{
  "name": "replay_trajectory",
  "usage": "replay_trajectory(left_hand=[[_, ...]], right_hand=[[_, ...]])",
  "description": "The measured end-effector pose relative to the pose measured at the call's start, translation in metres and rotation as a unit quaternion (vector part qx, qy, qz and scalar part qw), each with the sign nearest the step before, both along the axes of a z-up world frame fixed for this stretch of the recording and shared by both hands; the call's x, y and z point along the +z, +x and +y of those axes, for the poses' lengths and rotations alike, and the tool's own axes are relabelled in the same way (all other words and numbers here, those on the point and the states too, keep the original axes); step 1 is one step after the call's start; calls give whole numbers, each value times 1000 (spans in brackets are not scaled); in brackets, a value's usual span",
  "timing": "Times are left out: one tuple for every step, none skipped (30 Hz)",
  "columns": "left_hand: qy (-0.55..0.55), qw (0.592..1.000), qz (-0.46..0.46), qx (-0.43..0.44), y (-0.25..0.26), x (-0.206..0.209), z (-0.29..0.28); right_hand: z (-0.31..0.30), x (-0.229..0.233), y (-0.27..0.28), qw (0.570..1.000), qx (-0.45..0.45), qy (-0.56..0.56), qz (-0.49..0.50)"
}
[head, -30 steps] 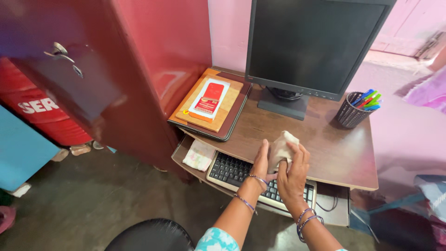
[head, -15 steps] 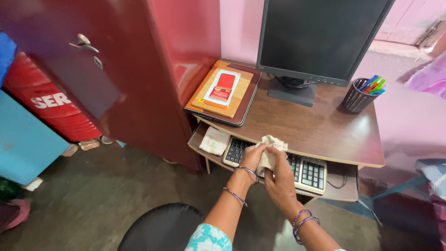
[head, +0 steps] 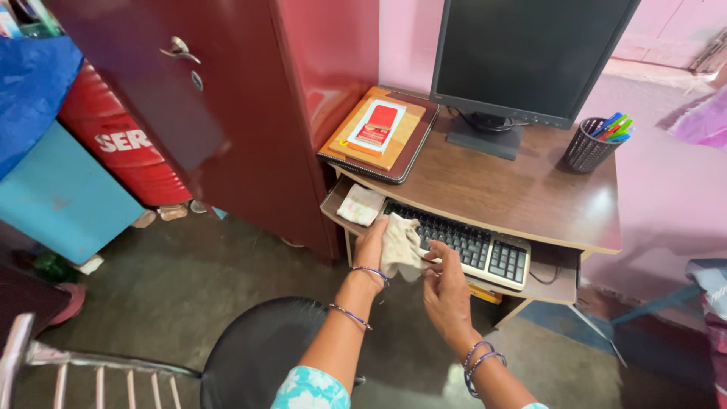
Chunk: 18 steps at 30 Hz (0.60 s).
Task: The person wipes a desk surface and a metal chair using a white cloth. The person moves the cloth across the desk, then wipes the chair's seat and backrest.
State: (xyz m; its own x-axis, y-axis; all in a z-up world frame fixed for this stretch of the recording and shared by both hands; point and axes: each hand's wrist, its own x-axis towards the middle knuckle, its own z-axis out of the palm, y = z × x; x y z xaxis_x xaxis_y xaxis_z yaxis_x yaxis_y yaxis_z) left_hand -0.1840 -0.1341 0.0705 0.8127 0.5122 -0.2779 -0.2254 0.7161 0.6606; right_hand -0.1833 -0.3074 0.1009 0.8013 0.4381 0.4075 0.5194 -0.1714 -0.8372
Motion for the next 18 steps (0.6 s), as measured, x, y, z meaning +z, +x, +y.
replay_trajectory(left_hand=[[11,1000,2,10,-7,3,0],[22,1000,4,19,-15,6,-1],[34,999,6,29,-24,8,-1],[42,999,15,28,-33,8,-1],[51,998,25,27,-42,9,1],[62,997,29,25,-47,11,3],[65,998,17,19,-52,13,6],[68,998,6,10,-56,14,7],[70,998,-5,2,-59,14,9],[92,996,13,14,-62,13,11],[113,993,31,26,-64,13,13],[135,989,49,39,-67,13,16],[154,986,58,37,-72,13,19],[174,982,69,37,-81,14,22],[194,977,79,36,-91,16,26],[210,972,102,39,-102,17,29],[226,965,124,41,-114,18,32],[241,958,148,42,-129,20,35]], right_hand=[[-2,-1,-7,1000,-4,-7,5],[-5,-2,-17,1000,-8,-13,10],[-7,-2,-27,1000,-12,-19,15],[-9,-3,-37,1000,-6,-17,10],[-11,-3,-47,1000,0,-14,5],[-11,0,-52,1000,6,-9,-6],[-12,4,-57,1000,8,-16,-11],[-13,7,-64,1000,8,-24,-15],[-14,9,-71,999,9,-31,-18],[-15,11,-77,999,8,-33,-32],[-15,12,-83,998,7,-34,-46],[-15,14,-89,998,6,-35,-59],[-14,15,-96,997,-1,-35,-62],[-11,16,-105,997,-7,-34,-64],[-7,18,-115,997,-13,-32,-67],[-2,19,-126,997,-14,-29,-72],[3,19,-138,997,-16,-25,-77],[8,20,-152,996,-17,-21,-81]])
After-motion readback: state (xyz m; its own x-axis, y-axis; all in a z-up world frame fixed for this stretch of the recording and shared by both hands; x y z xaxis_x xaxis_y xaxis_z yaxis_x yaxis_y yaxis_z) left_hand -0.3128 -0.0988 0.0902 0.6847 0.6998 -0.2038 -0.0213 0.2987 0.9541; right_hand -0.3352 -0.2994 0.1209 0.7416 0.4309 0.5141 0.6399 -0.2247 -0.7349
